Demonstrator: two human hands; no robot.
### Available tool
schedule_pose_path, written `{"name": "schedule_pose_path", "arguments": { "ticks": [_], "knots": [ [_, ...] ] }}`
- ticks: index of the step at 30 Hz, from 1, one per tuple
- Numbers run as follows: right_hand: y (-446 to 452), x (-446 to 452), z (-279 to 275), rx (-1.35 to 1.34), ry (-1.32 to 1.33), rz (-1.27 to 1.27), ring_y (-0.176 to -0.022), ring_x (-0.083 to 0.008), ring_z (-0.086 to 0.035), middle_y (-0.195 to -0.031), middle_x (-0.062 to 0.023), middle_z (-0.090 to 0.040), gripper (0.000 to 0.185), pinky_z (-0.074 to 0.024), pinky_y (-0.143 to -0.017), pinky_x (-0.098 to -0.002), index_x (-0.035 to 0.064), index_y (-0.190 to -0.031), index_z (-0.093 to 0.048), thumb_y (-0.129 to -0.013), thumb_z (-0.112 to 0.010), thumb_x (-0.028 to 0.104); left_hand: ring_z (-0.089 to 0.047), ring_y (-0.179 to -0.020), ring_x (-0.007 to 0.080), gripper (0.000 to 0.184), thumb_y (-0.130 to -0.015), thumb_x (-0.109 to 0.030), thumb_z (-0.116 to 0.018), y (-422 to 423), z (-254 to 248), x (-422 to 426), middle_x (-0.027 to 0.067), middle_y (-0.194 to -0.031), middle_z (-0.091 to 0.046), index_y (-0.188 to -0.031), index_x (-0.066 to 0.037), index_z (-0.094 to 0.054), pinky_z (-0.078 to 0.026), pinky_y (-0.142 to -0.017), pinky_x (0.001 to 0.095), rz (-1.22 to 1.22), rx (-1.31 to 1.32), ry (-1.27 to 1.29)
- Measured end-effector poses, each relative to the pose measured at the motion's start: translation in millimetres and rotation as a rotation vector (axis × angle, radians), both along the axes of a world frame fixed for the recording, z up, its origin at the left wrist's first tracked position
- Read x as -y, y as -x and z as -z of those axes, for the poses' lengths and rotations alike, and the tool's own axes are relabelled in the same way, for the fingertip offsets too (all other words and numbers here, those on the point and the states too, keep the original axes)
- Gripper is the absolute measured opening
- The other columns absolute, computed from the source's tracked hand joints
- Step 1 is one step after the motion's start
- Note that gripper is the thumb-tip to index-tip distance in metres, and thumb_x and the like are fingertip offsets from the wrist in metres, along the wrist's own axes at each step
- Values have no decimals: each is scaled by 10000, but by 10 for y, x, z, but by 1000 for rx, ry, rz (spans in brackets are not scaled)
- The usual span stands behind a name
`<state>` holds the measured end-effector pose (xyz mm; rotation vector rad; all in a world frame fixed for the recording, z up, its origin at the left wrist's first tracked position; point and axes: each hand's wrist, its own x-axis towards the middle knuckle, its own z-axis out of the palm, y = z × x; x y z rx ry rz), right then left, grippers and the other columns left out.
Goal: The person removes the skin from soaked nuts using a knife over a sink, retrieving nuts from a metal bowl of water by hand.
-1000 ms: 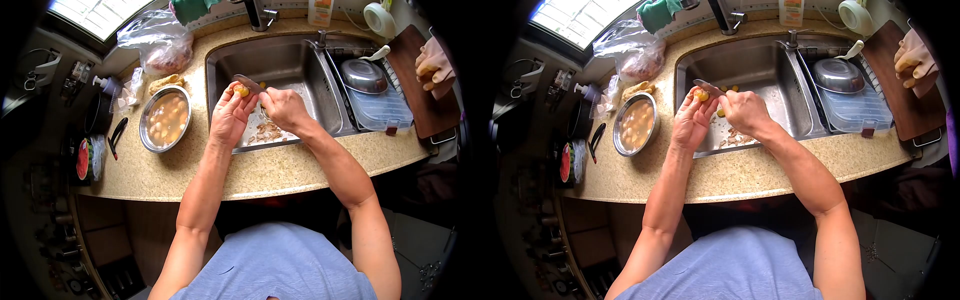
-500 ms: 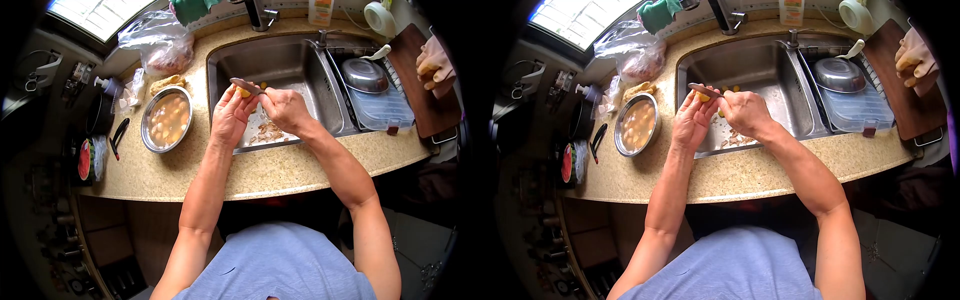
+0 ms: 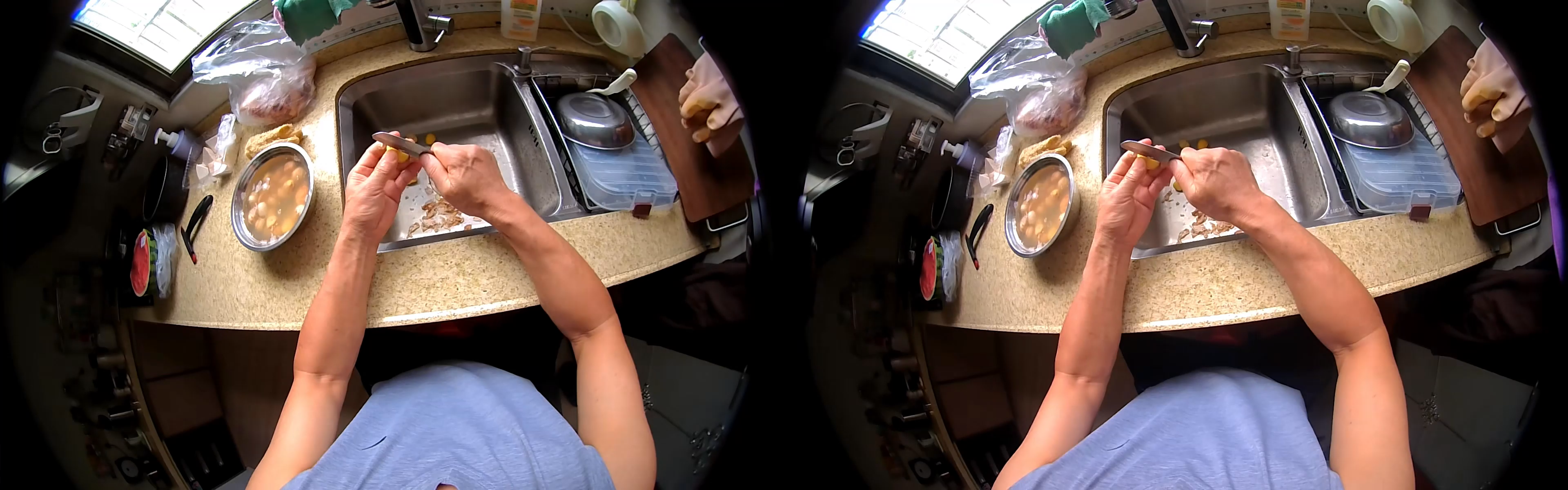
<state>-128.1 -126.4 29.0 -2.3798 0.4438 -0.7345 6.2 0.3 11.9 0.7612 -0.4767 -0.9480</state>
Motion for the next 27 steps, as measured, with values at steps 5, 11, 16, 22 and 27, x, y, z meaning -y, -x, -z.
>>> {"name": "schedule_pose_path", "arguments": {
  "ticks": [5,11,16,22,27],
  "knots": [
    [-8,61,52,13,79,87,-673,-360,-675,-688,-158,-664,315,-526,-598,-461,71,-762,-617,-972,-529,289,-653,-1070,207,306,-1013,-115,-575,-5,8,-15,126,-1208,-659,-1301,-12,-575,-534,-1009,386,20,40,-25],
    [7,-12,-33,28,25,-4,-669,-360,-674,-691,-159,-668,321,-530,-600,-463,70,-759,-621,-969,-528,293,-655,-1019,191,336,-1003,-118,-599,-17,-8,-27,110,-1201,-668,-1325,-25,-576,-532,-962,366,-1,67,-23],
    [-6,24,7,-24,23,66,-671,-369,-672,-695,-166,-668,317,-532,-611,-473,65,-761,-623,-963,-529,290,-650,-1015,184,337,-994,-108,-614,-32,41,-27,107,-1208,-667,-1321,-31,-584,-525,-948,361,6,55,-24],
    [-15,-24,14,58,10,25,-664,-376,-671,-689,-171,-666,316,-535,-614,-480,61,-764,-624,-961,-528,290,-643,-1028,186,318,-996,-101,-608,-17,23,-24,102,-1200,-666,-1307,-36,-595,-520,-945,354,-4,30,-17],
    [3,-14,2,25,-18,70,-672,-374,-671,-697,-174,-666,308,-535,-609,-477,62,-767,-622,-962,-536,285,-636,-1055,198,315,-1003,-108,-595,12,24,1,103,-1197,-659,-1307,-30,-583,-514,-992,370,50,-44,50]
  ]
}}
